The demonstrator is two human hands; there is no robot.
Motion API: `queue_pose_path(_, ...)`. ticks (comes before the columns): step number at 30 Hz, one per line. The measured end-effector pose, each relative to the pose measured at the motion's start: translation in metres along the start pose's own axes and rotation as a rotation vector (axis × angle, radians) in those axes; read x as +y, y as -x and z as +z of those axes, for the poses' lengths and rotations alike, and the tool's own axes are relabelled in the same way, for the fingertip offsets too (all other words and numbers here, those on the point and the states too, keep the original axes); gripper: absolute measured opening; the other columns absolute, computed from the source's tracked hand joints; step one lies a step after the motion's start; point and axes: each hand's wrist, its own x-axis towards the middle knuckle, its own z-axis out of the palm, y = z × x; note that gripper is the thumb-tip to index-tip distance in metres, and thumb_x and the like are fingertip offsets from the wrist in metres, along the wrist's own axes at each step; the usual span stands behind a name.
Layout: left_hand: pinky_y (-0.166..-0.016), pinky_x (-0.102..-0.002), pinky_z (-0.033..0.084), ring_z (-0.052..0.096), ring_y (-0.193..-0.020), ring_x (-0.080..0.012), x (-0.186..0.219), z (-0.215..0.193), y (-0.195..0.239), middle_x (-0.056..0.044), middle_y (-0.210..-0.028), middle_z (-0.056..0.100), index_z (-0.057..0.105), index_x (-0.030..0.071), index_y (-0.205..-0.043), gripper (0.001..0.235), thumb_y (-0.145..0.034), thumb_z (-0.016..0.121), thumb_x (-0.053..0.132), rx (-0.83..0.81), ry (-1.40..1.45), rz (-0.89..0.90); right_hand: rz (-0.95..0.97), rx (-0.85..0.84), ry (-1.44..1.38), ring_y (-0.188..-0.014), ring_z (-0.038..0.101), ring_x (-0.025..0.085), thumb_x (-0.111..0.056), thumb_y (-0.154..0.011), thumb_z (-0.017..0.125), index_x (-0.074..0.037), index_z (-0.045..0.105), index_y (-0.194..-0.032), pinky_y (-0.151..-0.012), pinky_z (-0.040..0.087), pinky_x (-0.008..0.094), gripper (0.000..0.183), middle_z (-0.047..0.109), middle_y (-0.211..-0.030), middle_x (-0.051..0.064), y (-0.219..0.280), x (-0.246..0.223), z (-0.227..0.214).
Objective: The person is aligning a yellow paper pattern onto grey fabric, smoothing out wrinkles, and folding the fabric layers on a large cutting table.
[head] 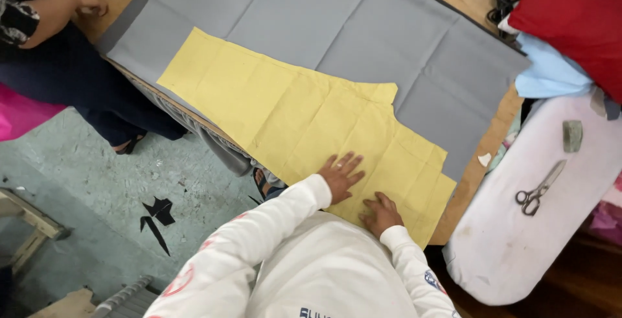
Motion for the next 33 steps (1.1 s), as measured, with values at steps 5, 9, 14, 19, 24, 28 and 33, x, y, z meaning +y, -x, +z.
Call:
queue_pose_path(5,-0.15,-0.075,0.02,0.009,-0.194,-0.044,-0.06,0.029,0.062,-0.015,-0.21,0.012,0.04,0.031,-0.196,0.086,-0.122,0.07,0.064,-0.041,0.224,-0.36,0.0,-0.007,-0.125,-0.188,0.037,0.035,-0.063,-0.108,0.087,-0.045,0.074,-0.174,-0.153,0.046,0.051,0.07,0.034,-0.202,-0.001,0.011,-0.005,-0.014)
queue_pose_path(9,-0.147,-0.074,0.02,0.013,-0.193,-0.0424,-0.136,0.079,0.072,-0.013,-0.21,0.014,0.042,0.034,-0.192,0.092,-0.113,0.071,0.073,0.091,0.214,-0.521,-0.039,0.114,-0.271,-0.18,0.04,0.039,-0.058,-0.104,0.088,-0.025,0.084,-0.162,-0.15,0.039,0.051,0.066,0.047,-0.195,0.008,0.025,-0.029,-0.024)
queue_pose_path(14,-0.148,-0.071,0.021,0.014,-0.191,-0.0458,-0.268,0.043,0.109,-0.016,-0.209,0.017,0.036,0.028,-0.196,0.094,-0.118,0.054,0.077,0.176,0.389,-0.744,-0.071,0.362,-0.282,-0.156,0.059,0.038,-0.052,-0.107,0.088,-0.028,0.096,-0.129,-0.139,0.049,0.05,0.034,0.067,-0.164,0.004,-0.003,0.0,0.0)
queue_pose_path(19,-0.151,-0.067,0.021,0.017,-0.189,-0.0488,-0.422,-0.031,0.172,-0.02,-0.206,0.021,0.035,0.021,-0.195,0.083,-0.125,0.054,0.061,0.232,0.552,-0.998,0.006,0.31,-0.309,-0.147,0.073,0.034,-0.053,-0.109,0.086,-0.021,0.097,-0.134,-0.138,0.053,0.044,0.043,0.078,-0.15,0.01,-0.019,0.003,-0.026)
queue_pose_path(24,-0.133,-0.072,0.043,0.039,-0.173,-0.0512,-0.61,0.019,0.183,-0.023,-0.187,0.046,0.059,0.013,-0.177,0.075,-0.117,0.071,0.057,0.437,0.366,-1.154,0.351,0.061,-0.243,-0.157,0.075,0.039,-0.068,-0.108,0.078,-0.022,0.091,-0.156,-0.142,0.052,0.05,0.067,0.076,-0.171,0.015,-0.032,-0.039,-0.066)
queue_pose_path(28,-0.128,-0.074,0.047,0.038,-0.173,-0.0507,-0.709,0.027,0.2,-0.023,-0.19,0.041,0.058,0.014,-0.176,0.07,-0.117,0.077,0.047,0.509,0.281,-1.246,0.534,-0.021,-0.213,-0.147,0.081,0.041,-0.069,-0.103,0.08,-0.025,0.084,-0.165,-0.136,0.056,0.054,0.077,0.073,-0.169,0.018,-0.036,-0.06,-0.074)
queue_pose_path(33,-0.123,-0.075,0.054,0.045,-0.171,-0.0495,-0.779,0.029,0.213,-0.023,-0.193,0.042,0.046,0.011,-0.185,0.074,-0.123,0.078,0.033,0.527,0.3,-1.35,0.467,0.085,-0.099,-0.147,0.079,0.048,-0.05,-0.107,0.08,-0.019,0.088,-0.157,-0.128,0.062,0.061,0.06,0.078,-0.165,0.025,-0.063,-0.081,-0.102)
